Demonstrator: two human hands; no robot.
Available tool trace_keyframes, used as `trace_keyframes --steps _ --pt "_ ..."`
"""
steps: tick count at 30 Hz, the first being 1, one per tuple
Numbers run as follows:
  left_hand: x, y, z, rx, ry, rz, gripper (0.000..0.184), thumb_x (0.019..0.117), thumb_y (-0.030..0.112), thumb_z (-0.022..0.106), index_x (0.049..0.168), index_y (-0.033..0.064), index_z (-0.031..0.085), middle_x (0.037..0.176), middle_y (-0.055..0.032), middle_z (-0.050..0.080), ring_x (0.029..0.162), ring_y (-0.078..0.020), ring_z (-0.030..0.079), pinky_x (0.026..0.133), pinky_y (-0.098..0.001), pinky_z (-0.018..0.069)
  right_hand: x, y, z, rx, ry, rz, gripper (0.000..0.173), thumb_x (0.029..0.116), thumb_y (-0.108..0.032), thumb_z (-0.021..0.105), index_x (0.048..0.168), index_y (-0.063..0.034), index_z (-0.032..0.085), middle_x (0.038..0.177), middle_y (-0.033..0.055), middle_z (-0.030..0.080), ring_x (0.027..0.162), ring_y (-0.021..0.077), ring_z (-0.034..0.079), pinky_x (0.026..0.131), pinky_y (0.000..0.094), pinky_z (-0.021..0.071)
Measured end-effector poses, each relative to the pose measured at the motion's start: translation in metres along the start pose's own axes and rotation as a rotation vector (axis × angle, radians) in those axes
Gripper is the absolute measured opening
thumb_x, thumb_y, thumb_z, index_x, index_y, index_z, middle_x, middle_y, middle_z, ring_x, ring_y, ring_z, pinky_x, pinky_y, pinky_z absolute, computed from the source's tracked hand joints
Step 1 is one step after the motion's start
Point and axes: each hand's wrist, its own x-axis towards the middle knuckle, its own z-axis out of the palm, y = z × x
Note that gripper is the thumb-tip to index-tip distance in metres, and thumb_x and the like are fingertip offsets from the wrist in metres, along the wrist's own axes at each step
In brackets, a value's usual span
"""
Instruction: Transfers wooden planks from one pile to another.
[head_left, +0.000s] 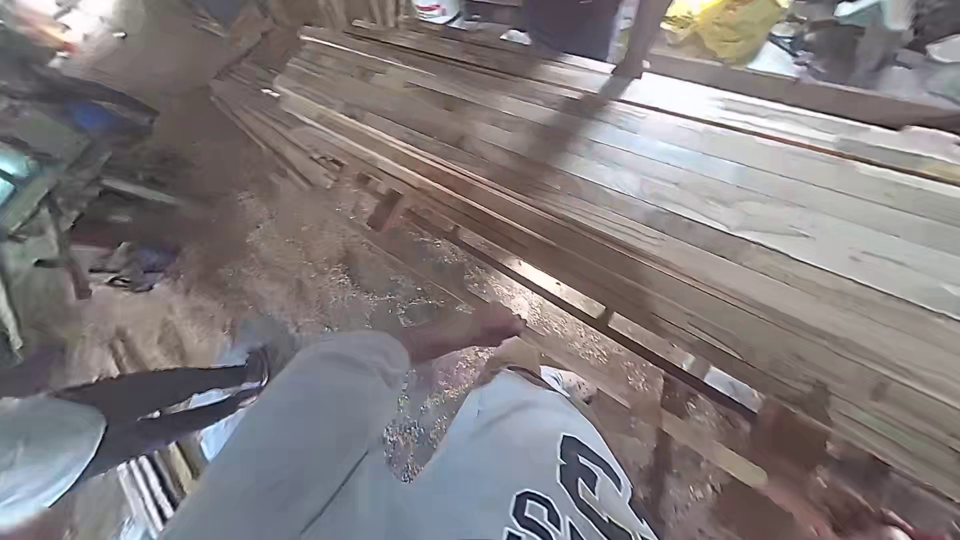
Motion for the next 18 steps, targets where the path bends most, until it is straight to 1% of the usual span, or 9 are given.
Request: trace_keyframes --steps 2,4,5,7,9,11,13,15,18 --pt "0.0 -0.007 0.001 0.002 0.122 0.054 0.034 0.0919 0.0 0.061 0.122 0.0128 0.069 0.122 -0.0118 0.07 0.113 -0.0363 0.067 0.09 -0.0613 0.0545 -0.003 -0.004 0.008 0.055 0.046 0.089 0.05 0.1052 -0.005 0.045 0.145 0.0196 0.028 0.127 0.019 0.061 0.108 0.0121 0.064 0.093 0.0283 0.056" --pt "0.015 -0.01 0.007 0.027 0.271 0.102 0.027 0.0995 0.008 0.057 0.122 0.0124 0.071 0.118 -0.0139 0.073 0.107 -0.0373 0.071 0.086 -0.061 0.0558 -0.009 -0.023 0.024 0.086 0.293 0.217 0.045 0.1045 -0.002 0.045 0.145 0.0127 0.033 0.121 0.0186 0.06 0.099 0.0147 0.063 0.086 0.03 0.057" --pt "0.025 -0.009 0.005 0.009 0.284 0.085 0.027 0.1022 0.012 0.055 0.124 0.0117 0.071 0.12 -0.0154 0.072 0.108 -0.0382 0.07 0.089 -0.0625 0.055 -0.009 -0.015 0.026 0.11 0.374 0.202 0.043 0.1037 -0.004 0.044 0.143 0.0101 0.034 0.115 0.0156 0.06 0.092 0.0143 0.066 0.08 0.0317 0.0601" --pt "0.041 -0.003 -0.008 -0.01 0.225 -0.032 0.03 0.1032 0.014 0.056 0.13 0.0133 0.07 0.126 -0.015 0.071 0.115 -0.0371 0.068 0.096 -0.0622 0.0529 -0.017 -0.008 0.019 0.193 0.401 0.234 0.042 0.1051 -0.006 0.04 0.144 0.0075 0.03 0.118 0.0165 0.057 0.099 0.0176 0.066 0.086 0.036 0.0595" --pt "0.057 0.001 -0.015 0.112 0.094 -0.179 0.034 0.1006 0.01 0.057 0.133 0.0139 0.066 0.127 -0.0184 0.068 0.114 -0.0433 0.067 0.088 -0.0679 0.0533 -0.039 -0.001 0.005 0.206 0.403 0.304 0.044 0.1041 -0.007 0.04 0.145 0.0087 0.035 0.121 0.0192 0.059 0.101 0.0194 0.065 0.087 0.0361 0.0583" --pt "0.066 -0.004 -0.015 0.14 0.086 -0.211 0.032 0.1016 0.014 0.057 0.132 0.0166 0.066 0.129 -0.0178 0.067 0.116 -0.0446 0.065 0.086 -0.0708 0.0523 -0.064 0.003 -0.013 0.182 0.402 0.38 0.037 0.1057 -0.011 0.038 0.138 0.0067 0.042 0.105 0.0141 0.064 0.08 0.0164 0.068 0.068 0.0331 0.0607" --pt "0.068 -0.014 -0.014 0.127 0.102 -0.15 0.031 0.1034 0.021 0.058 0.133 0.0167 0.066 0.13 -0.0171 0.067 0.12 -0.0433 0.064 0.09 -0.0698 0.0514 -0.084 0.006 -0.033 0.063 0.346 0.451 0.038 0.1098 -0.019 0.033 0.135 0.0053 0.048 0.1 0.0111 0.065 0.074 0.0136 0.067 0.064 0.0297 0.0591" --pt "0.076 -0.026 -0.013 0.125 0.088 -0.026 0.032 0.1004 0.022 0.065 0.131 0.0131 0.067 0.128 -0.0176 0.068 0.119 -0.0426 0.065 0.095 -0.0682 0.0503 -0.101 0.008 -0.052 -0.142 0.266 0.538 0.042 0.1123 -0.021 0.034 0.142 0.0064 0.048 0.106 0.0168 0.065 0.079 0.0156 0.066 0.07 0.0318 0.0578" --pt "0.09 -0.033 -0.021 0.087 -0.052 0.015 0.041 0.1005 0.028 0.066 0.139 0.0146 0.062 0.139 -0.0155 0.063 0.132 -0.0393 0.057 0.11 -0.0623 0.043 -0.109 0.015 -0.066 -0.417 0.071 0.547 0.044 0.1108 -0.019 0.041 0.149 0.0024 0.048 0.126 0.0242 0.065 0.093 0.0252 0.07 0.082 0.0403 0.0597"
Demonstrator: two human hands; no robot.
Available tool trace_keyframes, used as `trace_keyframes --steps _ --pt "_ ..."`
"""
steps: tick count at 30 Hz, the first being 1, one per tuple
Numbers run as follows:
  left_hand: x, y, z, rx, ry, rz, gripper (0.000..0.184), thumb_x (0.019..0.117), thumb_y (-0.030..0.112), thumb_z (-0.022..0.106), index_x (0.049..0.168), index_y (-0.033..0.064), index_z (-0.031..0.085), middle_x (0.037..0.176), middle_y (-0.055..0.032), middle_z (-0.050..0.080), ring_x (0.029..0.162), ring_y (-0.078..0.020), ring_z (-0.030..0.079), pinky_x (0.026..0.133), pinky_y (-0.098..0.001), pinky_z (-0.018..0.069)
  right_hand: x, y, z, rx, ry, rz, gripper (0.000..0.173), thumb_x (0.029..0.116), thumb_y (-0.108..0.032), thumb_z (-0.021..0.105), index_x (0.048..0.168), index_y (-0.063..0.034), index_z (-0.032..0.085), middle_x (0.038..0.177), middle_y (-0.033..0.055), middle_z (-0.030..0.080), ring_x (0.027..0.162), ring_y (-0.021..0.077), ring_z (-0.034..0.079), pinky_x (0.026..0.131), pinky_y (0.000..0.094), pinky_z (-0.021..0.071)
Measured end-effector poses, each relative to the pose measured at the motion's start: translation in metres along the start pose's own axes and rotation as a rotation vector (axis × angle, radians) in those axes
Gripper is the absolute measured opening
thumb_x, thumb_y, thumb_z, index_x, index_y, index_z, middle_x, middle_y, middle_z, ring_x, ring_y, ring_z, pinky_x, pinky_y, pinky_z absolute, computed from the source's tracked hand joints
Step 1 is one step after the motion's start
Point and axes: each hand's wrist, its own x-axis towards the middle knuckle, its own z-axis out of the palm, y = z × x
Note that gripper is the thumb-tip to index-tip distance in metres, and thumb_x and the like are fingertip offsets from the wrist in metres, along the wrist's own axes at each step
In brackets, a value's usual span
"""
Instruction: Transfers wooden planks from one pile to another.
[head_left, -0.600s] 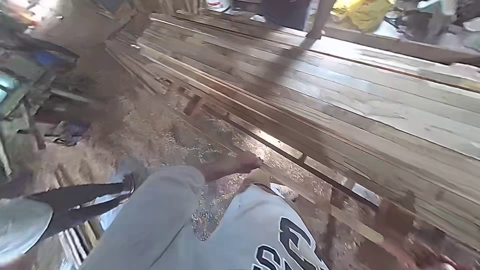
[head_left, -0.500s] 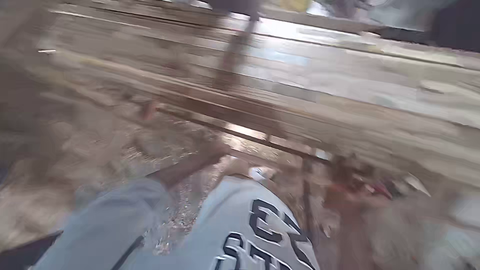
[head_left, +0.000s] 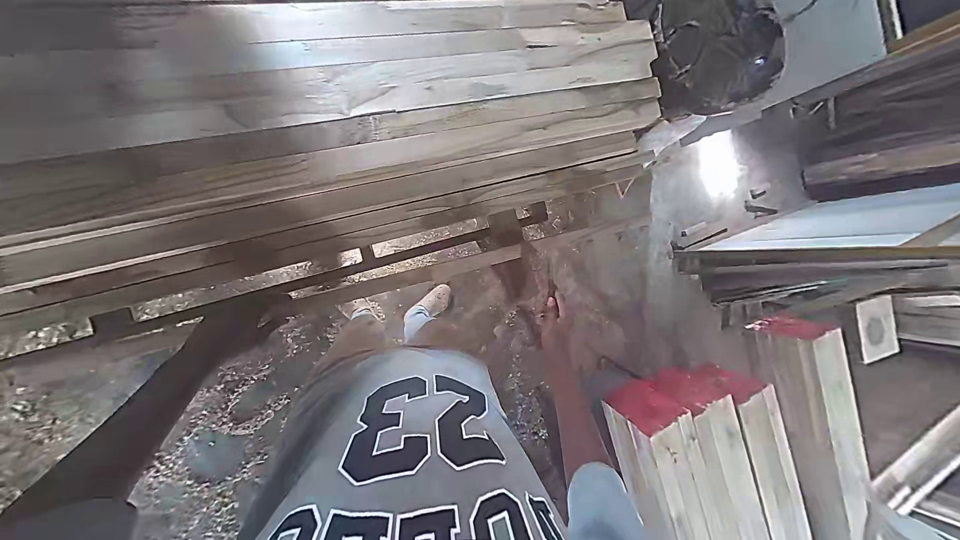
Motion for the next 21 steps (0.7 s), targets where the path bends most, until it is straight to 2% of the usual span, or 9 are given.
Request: trace_keyframes --steps 2,4,5,8,10,14,16,18,21 --pt "0.015 -0.006 0.002 -0.036 -0.039 0.048 0.047 0.0991 0.033 0.068 0.142 0.0151 0.06 0.142 -0.0152 0.061 0.135 -0.0388 0.055 0.112 -0.061 0.0413 0.001 -0.008 -0.004 -0.15 -0.02 -0.094 0.043 0.1099 -0.017 0.043 0.148 0.0004 0.051 0.128 0.0243 0.065 0.099 0.0282 0.07 0.087 0.0427 0.0591" --pt "0.027 -0.004 0.004 -0.057 -0.094 0.085 0.057 0.0978 0.039 0.07 0.146 0.0138 0.055 0.144 -0.0179 0.059 0.135 -0.0405 0.054 0.112 -0.0629 0.0407 0.002 -0.025 -0.005 -0.29 -0.017 -0.175 0.042 0.107 -0.013 0.046 0.147 -0.0026 0.055 0.133 0.0253 0.063 0.116 0.0359 0.066 0.1 0.0481 0.0535" --pt "0.032 0.003 0.001 -0.057 -0.134 0.088 0.061 0.0975 0.041 0.07 0.149 0.0128 0.052 0.145 -0.0197 0.058 0.135 -0.0421 0.055 0.111 -0.0647 0.0408 0.004 -0.034 -0.003 -0.37 -0.029 -0.188 0.043 0.1056 -0.011 0.048 0.147 -0.0068 0.056 0.136 0.0252 0.062 0.119 0.0381 0.064 0.101 0.0495 0.0522" --pt "0.045 0.032 -0.011 -0.008 -0.252 0.024 0.064 0.0975 0.047 0.068 0.148 0.0123 0.051 0.139 -0.0224 0.061 0.131 -0.0444 0.056 0.108 -0.0663 0.0418 0.022 -0.058 0.006 -0.704 -0.141 -0.151 0.049 0.1036 -0.012 0.05 0.152 -0.0206 0.053 0.148 0.0222 0.053 0.121 0.0363 0.064 0.097 0.047 0.056" --pt "0.057 0.039 -0.011 0.033 -0.299 -0.004 0.064 0.0974 0.05 0.067 0.146 0.0102 0.054 0.135 -0.0246 0.063 0.127 -0.0466 0.059 0.105 -0.0688 0.0437 0.04 -0.086 0.01 -0.876 -0.217 -0.065 0.047 0.1037 -0.012 0.048 0.149 -0.023 0.054 0.152 0.0197 0.048 0.123 0.0367 0.063 0.096 0.0497 0.0558" --pt "0.065 0.03 0.002 -0.006 -0.276 0.003 0.064 0.0948 0.053 0.069 0.14 0.0098 0.058 0.128 -0.0229 0.066 0.122 -0.0434 0.062 0.103 -0.0672 0.0462 0.067 -0.123 0.001 -0.897 -0.206 0.068 0.04 0.0999 -0.014 0.058 0.139 -0.0067 0.06 0.142 0.0275 0.054 0.117 0.0443 0.063 0.095 0.0599 0.0528" --pt "0.063 0.029 0.001 -0.02 -0.248 -0.034 0.065 0.094 0.054 0.07 0.142 0.0123 0.058 0.13 -0.0221 0.066 0.124 -0.0434 0.062 0.104 -0.0671 0.0456 0.062 -0.133 0.002 -0.877 -0.205 0.107 0.043 0.1012 -0.015 0.055 0.143 -0.004 0.056 0.141 0.0289 0.054 0.119 0.0429 0.063 0.098 0.0575 0.052" --pt "0.063 0.03 0.003 -0.022 -0.222 -0.047 0.064 0.094 0.055 0.069 0.141 0.0138 0.059 0.129 -0.0214 0.067 0.123 -0.0428 0.063 0.103 -0.0667 0.0465 0.041 -0.138 0.014 -0.86 -0.285 0.126 0.045 0.1044 -0.018 0.049 0.146 -0.0027 0.051 0.144 0.029 0.051 0.124 0.0412 0.061 0.103 0.0536 0.0511" --pt "0.062 0.02 0.011 0.003 -0.21 -0.007 0.064 0.0954 0.055 0.067 0.141 0.0113 0.059 0.128 -0.023 0.067 0.122 -0.0436 0.063 0.102 -0.0671 0.0467 0.0 -0.153 0.035 -0.819 -0.439 0.114 0.045 0.1037 -0.013 0.05 0.147 0.0009 0.049 0.143 0.0318 0.05 0.129 0.0435 0.056 0.105 0.0533 0.0493"
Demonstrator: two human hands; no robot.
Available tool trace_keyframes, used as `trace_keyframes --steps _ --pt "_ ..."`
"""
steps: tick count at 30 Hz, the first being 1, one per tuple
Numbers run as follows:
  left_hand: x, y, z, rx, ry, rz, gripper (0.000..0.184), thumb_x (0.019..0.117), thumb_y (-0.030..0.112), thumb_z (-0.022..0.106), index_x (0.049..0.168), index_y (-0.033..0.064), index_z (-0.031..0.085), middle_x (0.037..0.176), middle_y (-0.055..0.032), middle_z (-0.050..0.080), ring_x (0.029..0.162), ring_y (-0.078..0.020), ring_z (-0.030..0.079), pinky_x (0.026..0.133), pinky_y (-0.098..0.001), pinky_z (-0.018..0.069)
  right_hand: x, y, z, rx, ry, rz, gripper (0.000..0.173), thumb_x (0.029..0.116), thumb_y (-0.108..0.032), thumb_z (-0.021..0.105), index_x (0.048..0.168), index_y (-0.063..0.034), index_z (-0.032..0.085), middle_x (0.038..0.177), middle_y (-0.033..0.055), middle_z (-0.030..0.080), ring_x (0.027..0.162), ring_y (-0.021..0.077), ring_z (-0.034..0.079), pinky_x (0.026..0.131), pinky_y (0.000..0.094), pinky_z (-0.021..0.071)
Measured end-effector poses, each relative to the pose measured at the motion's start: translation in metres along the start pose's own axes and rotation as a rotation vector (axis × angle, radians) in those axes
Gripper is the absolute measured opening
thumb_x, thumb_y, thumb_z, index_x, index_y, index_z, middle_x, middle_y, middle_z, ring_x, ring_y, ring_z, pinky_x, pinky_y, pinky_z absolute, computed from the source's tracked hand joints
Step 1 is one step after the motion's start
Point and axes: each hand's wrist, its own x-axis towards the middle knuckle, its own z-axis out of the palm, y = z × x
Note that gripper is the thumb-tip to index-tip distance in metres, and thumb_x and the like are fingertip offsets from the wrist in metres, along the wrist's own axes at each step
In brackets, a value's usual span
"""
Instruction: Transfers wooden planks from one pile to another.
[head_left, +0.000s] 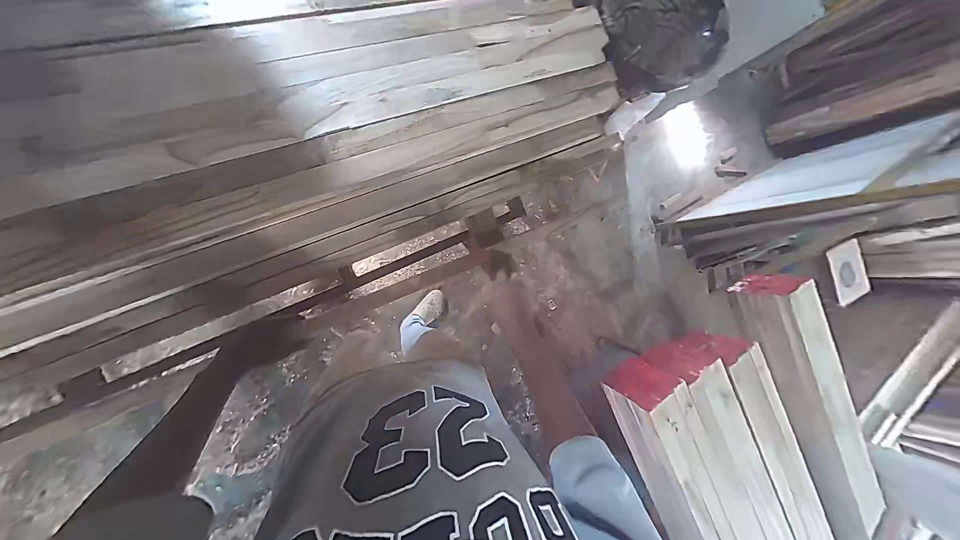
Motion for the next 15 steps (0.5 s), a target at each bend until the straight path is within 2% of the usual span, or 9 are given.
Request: trace_keyframes --steps 2,3,5,6,8,9,11,13,15 --pt "-0.002 0.015 -0.009 0.047 -0.071 -0.062 0.065 0.0993 0.054 0.062 0.148 0.0115 0.053 0.139 -0.0242 0.061 0.13 -0.0459 0.057 0.107 -0.067 0.043 -0.016 -0.008 -0.003 0.005 -0.047 -0.028 0.043 0.1061 -0.014 0.048 0.146 0.0022 0.049 0.142 0.0308 0.05 0.127 0.0421 0.058 0.103 0.0508 0.0509" --pt "-0.009 0.03 -0.019 0.036 -0.142 -0.148 0.066 0.1013 0.053 0.059 0.153 0.0131 0.047 0.147 -0.0252 0.054 0.138 -0.0476 0.049 0.112 -0.0676 0.0363 -0.018 -0.006 -0.003 0.011 -0.056 -0.03 0.042 0.1073 -0.016 0.046 0.145 0.0014 0.051 0.141 0.0295 0.051 0.125 0.0413 0.059 0.102 0.0506 0.0515" --pt "-0.008 0.021 -0.011 0.042 -0.038 -0.104 0.066 0.0974 0.057 0.062 0.144 0.0105 0.056 0.136 -0.0294 0.061 0.127 -0.0527 0.057 0.102 -0.0732 0.0426 -0.017 0.008 -0.012 0.071 -0.105 -0.02 0.041 0.1069 -0.022 0.047 0.141 -0.0024 0.056 0.141 0.026 0.054 0.125 0.0392 0.06 0.102 0.0528 0.0513" --pt "-0.001 0.011 -0.002 0.053 0.023 -0.068 0.063 0.0953 0.057 0.065 0.138 0.0107 0.062 0.128 -0.0267 0.066 0.121 -0.0497 0.062 0.098 -0.0715 0.0469 -0.014 0.021 -0.015 0.124 -0.122 -0.006 0.041 0.1069 -0.028 0.047 0.139 -0.0045 0.059 0.139 0.0233 0.057 0.125 0.0371 0.06 0.103 0.0532 0.0506" --pt "0.0 0.011 -0.002 0.061 0.02 -0.082 0.066 0.094 0.059 0.066 0.139 0.0117 0.061 0.128 -0.0249 0.067 0.121 -0.0474 0.063 0.099 -0.0702 0.0472 -0.003 0.057 -0.01 0.254 -0.084 0.038 0.043 0.1082 -0.029 0.044 0.143 -0.007 0.057 0.138 0.0209 0.061 0.125 0.0352 0.061 0.105 0.0534 0.0495" --pt "-0.004 0.02 -0.008 0.044 -0.015 -0.111 0.07 0.0944 0.061 0.064 0.143 0.0107 0.058 0.133 -0.0279 0.063 0.125 -0.0507 0.059 0.102 -0.0727 0.0431 0.005 0.079 -0.007 0.339 -0.006 0.065 0.042 0.1094 -0.026 0.042 0.145 -0.0078 0.055 0.136 0.0209 0.063 0.125 0.0353 0.062 0.106 0.0537 0.0488" --pt "-0.006 0.026 -0.009 0.054 -0.019 -0.149 0.074 0.0925 0.068 0.061 0.142 0.0124 0.059 0.133 -0.0285 0.063 0.125 -0.0529 0.058 0.101 -0.0745 0.0427 0.034 0.126 0.002 0.486 0.225 0.117 0.043 0.1093 -0.022 0.043 0.147 -0.0057 0.054 0.132 0.0238 0.064 0.122 0.0376 0.063 0.106 0.0544 0.0487" --pt "-0.007 0.028 -0.01 0.078 -0.025 -0.159 0.075 0.0922 0.068 0.06 0.141 0.0109 0.059 0.132 -0.0301 0.063 0.123 -0.0546 0.059 0.099 -0.0755 0.0428 0.066 0.169 0.0 0.537 0.417 0.17 0.042 0.1083 -0.017 0.043 0.146 -0.0016 0.054 0.135 0.026 0.062 0.125 0.0384 0.061 0.108 0.0517 0.0472" --pt "-0.003 0.025 -0.008 0.103 -0.031 -0.161 0.077 0.0922 0.07 0.059 0.141 0.0114 0.058 0.132 -0.0297 0.063 0.122 -0.0543 0.059 0.099 -0.0755 0.043 0.099 0.2 -0.013 0.58 0.534 0.199 0.044 0.1077 -0.013 0.043 0.15 -0.0009 0.049 0.141 0.0267 0.058 0.13 0.0381 0.057 0.112 0.0485 0.0448"
